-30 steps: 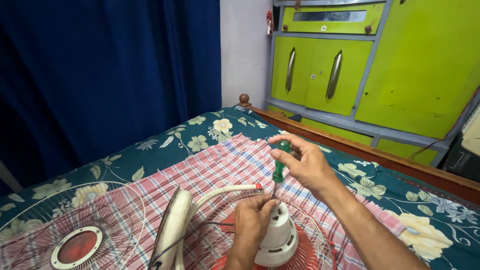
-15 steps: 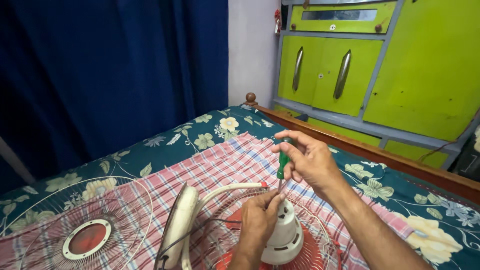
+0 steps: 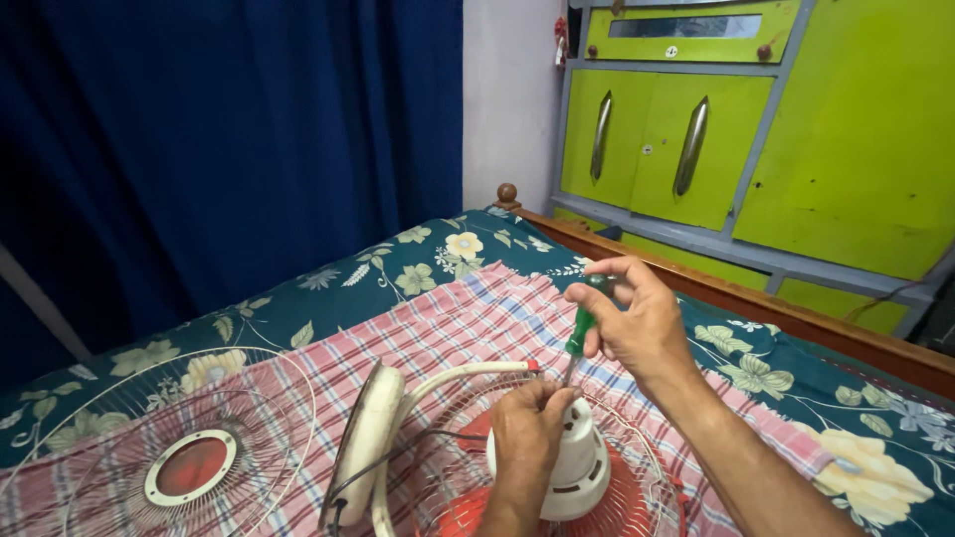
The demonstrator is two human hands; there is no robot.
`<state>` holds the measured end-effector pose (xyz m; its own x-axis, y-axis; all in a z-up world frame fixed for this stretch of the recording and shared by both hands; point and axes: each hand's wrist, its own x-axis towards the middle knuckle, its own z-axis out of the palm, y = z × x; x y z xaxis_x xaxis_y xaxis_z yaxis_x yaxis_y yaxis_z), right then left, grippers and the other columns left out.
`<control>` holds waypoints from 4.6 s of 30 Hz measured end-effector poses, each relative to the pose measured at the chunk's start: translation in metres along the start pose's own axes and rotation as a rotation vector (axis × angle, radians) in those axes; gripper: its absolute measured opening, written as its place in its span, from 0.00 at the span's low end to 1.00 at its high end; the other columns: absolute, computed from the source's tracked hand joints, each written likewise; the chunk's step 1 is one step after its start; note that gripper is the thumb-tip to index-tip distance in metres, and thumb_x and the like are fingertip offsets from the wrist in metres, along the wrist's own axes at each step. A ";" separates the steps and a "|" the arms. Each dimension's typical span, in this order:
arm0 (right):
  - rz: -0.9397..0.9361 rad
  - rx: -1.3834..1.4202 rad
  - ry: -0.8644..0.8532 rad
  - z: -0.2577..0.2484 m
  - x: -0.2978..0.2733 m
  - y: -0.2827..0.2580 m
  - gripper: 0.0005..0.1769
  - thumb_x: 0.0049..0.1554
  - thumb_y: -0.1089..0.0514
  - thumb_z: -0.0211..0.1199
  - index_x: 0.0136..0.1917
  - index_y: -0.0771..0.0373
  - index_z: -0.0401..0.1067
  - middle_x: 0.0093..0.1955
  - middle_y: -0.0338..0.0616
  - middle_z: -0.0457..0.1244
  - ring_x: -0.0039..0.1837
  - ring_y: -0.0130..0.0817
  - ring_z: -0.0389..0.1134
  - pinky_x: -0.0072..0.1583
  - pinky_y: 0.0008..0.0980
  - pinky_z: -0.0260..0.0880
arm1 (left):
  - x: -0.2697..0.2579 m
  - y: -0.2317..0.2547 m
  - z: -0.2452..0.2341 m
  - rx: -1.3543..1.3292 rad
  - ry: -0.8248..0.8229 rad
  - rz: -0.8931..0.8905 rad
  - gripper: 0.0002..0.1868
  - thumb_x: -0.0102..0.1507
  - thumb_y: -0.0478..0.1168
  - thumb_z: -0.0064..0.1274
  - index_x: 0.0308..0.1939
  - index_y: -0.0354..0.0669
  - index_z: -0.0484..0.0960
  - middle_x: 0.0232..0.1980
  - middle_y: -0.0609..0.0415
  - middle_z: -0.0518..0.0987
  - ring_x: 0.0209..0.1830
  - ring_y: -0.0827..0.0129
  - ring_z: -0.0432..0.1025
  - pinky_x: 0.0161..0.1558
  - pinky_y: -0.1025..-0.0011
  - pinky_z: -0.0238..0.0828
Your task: The person uses a screwdriver to tighten a screw on the central hub of a red table fan. The fan is placed on a bed with a floral sheet. The person rotates the fan to access the screw and secures it.
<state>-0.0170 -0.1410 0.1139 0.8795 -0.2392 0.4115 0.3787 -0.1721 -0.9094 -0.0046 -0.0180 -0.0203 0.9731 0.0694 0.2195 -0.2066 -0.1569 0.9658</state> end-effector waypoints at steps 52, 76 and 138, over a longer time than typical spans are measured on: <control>-0.136 -0.039 0.100 0.024 -0.017 -0.004 0.12 0.59 0.60 0.63 0.57 0.62 0.76 0.43 0.42 0.73 0.26 0.21 0.64 0.27 0.25 0.63 | -0.012 0.016 0.001 0.007 0.074 0.098 0.11 0.57 0.41 0.64 0.39 0.40 0.89 0.32 0.47 0.88 0.28 0.64 0.82 0.35 0.68 0.77; -0.302 -0.202 0.220 0.051 -0.016 0.003 0.09 0.60 0.60 0.63 0.55 0.60 0.76 0.40 0.41 0.73 0.43 0.23 0.76 0.41 0.23 0.75 | -0.008 0.003 0.004 0.022 0.129 0.225 0.11 0.57 0.41 0.63 0.40 0.39 0.89 0.33 0.43 0.87 0.32 0.56 0.83 0.38 0.63 0.77; -0.413 -0.242 0.220 0.043 -0.016 0.017 0.09 0.65 0.59 0.60 0.58 0.58 0.74 0.37 0.38 0.70 0.40 0.23 0.72 0.42 0.26 0.72 | -0.017 0.006 0.005 0.015 0.182 0.306 0.09 0.58 0.38 0.63 0.40 0.40 0.89 0.33 0.43 0.86 0.32 0.57 0.82 0.39 0.63 0.77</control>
<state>-0.0120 -0.0988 0.0889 0.5796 -0.2952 0.7595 0.5811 -0.5038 -0.6392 -0.0218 -0.0251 -0.0185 0.8320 0.1913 0.5207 -0.4830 -0.2117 0.8496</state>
